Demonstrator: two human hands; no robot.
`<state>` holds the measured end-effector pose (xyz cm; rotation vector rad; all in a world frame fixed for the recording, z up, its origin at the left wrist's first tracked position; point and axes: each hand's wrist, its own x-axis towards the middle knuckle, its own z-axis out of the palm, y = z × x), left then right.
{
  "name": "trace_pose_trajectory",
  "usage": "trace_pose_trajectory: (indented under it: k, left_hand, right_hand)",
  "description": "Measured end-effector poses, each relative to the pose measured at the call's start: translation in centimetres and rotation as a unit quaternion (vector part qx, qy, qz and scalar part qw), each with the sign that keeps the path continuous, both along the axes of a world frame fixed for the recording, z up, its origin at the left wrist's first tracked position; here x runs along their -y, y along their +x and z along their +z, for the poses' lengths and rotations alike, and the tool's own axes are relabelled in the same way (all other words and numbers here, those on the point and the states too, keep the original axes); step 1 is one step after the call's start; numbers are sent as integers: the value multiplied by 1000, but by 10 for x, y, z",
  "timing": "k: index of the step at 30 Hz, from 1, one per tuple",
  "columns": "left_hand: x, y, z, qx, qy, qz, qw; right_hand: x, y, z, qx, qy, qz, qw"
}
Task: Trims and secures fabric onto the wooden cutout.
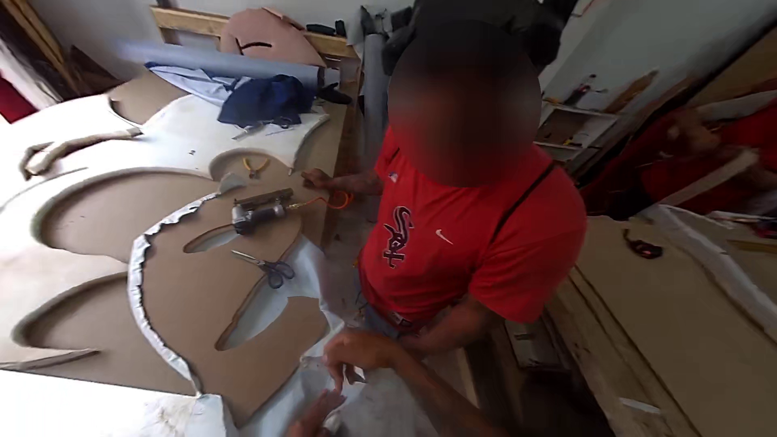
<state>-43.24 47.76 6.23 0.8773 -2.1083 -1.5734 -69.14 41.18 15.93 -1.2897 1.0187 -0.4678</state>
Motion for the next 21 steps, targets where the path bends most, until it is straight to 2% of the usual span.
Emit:
trace_pose_trajectory:
  k: [1,3,5,10,16,19,21]
  left_hand:
    - [-1,-3,-1,-4,-12,-7,1000]
    - [-1,-5,-4,7,-55,-24,998]
    - [-2,-2,-2,13,-76,-22,997]
    - [-4,1,10,28,-72,-19,997]
    - [0,2,5,7,-64,-15,998]
    - [-2,3,3,8,-55,-13,998]
    - [1,3,6,10,-55,-15,998]
  right_hand:
    - [4,1,-7,-94,-6,65,993]
    - [9,12,-34,-257,-78,105,957]
    - [12,33,-60,-287,-106,81,949]
    - [15,55,-101,-146,12,-75,986]
    - [21,49,-113,-78,48,-109,990]
    - [13,47,-126,8,101,-158,982]
    - [12,40,-127,49,114,-124,984]
